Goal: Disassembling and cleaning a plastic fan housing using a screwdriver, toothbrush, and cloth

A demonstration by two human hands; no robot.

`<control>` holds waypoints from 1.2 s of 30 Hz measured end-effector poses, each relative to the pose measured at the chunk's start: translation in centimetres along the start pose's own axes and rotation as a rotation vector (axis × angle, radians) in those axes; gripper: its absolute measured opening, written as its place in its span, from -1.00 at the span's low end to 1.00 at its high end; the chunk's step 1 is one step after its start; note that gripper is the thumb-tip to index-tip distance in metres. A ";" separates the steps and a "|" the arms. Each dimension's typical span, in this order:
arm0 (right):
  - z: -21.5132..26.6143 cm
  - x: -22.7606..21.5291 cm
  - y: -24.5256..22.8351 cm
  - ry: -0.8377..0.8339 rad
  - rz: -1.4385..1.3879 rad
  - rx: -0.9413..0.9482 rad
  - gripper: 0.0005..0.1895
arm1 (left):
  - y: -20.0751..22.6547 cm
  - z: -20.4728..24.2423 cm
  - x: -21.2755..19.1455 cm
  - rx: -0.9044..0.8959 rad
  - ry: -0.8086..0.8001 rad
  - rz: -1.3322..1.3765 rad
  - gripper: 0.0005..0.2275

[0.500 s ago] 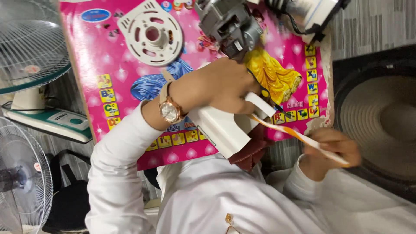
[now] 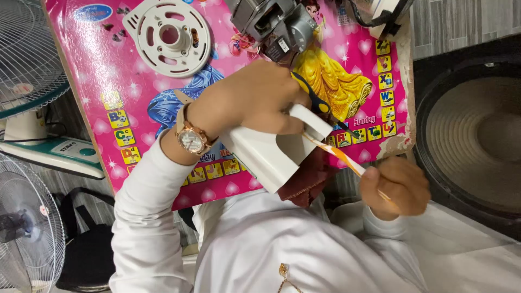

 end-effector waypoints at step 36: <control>1.0 -4.2 0.1 0.218 0.109 0.216 -0.82 | -2.0 0.2 -0.6 -0.028 0.044 0.149 -0.70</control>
Point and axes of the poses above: each hand's wrist, its own z-axis away from the middle knuckle, its own x-axis out of the palm, y = z × x, the point moved 4 cm from there along -z, towards the middle knuckle, and after that the axes turned 13 degrees about -z, right-handed, at the moved point
